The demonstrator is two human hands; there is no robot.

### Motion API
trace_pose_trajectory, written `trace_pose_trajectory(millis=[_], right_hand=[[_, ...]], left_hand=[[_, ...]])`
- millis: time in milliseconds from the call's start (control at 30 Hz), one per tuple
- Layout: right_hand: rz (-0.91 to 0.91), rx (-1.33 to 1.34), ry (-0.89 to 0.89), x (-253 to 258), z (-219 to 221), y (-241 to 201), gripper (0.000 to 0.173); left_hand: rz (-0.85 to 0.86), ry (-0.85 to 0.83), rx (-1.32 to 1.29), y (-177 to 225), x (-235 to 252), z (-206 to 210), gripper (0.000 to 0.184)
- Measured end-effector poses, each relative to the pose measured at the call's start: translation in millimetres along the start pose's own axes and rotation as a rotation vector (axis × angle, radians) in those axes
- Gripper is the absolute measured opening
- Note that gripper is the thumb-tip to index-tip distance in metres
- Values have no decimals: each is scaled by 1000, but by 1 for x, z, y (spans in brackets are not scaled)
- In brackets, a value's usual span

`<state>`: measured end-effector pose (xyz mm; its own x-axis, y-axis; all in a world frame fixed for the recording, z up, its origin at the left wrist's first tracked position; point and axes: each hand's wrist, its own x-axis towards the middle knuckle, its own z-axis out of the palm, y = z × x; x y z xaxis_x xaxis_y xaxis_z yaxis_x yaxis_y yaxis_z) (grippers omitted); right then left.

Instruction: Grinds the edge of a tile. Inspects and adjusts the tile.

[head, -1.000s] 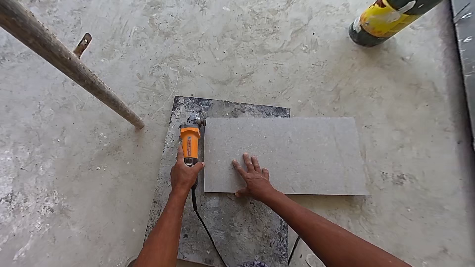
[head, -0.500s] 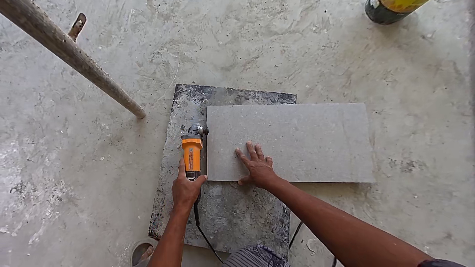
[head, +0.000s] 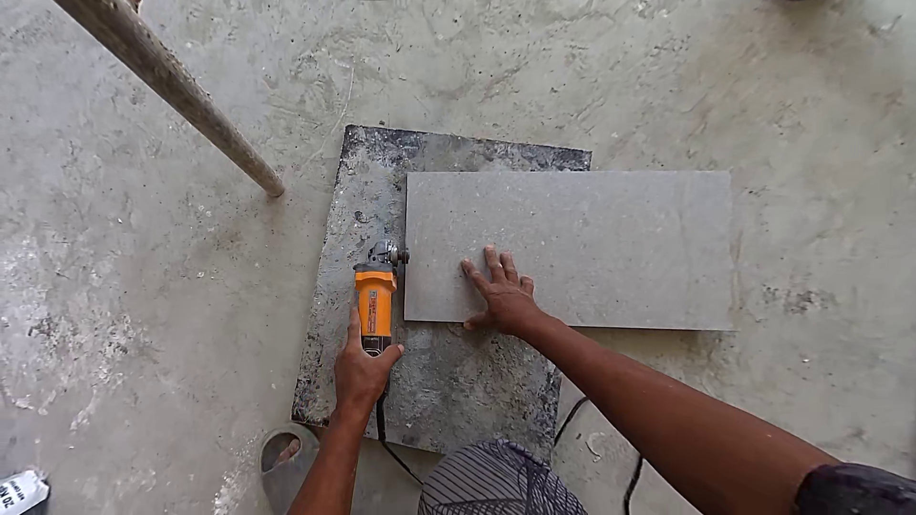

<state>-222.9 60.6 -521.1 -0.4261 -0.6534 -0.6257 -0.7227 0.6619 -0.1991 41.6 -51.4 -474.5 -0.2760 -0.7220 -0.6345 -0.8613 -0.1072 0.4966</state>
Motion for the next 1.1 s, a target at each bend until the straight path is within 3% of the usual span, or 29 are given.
trace_pose_trajectory(millis=[733, 900, 1000, 1100], right_hand=[[-41, 10, 31, 2, 0, 3, 125], [-30, 2, 49, 1, -3, 1, 126], [-23, 2, 48, 2, -3, 2, 127], [-25, 20, 72, 1, 0, 4, 125]], left_hand=[[-84, -51, -10, -51, -56, 2, 108], [-37, -31, -37, -68, -70, 4, 107], [-34, -23, -116, -76, -80, 5, 110], [-35, -19, -367, -86, -83, 7, 112]])
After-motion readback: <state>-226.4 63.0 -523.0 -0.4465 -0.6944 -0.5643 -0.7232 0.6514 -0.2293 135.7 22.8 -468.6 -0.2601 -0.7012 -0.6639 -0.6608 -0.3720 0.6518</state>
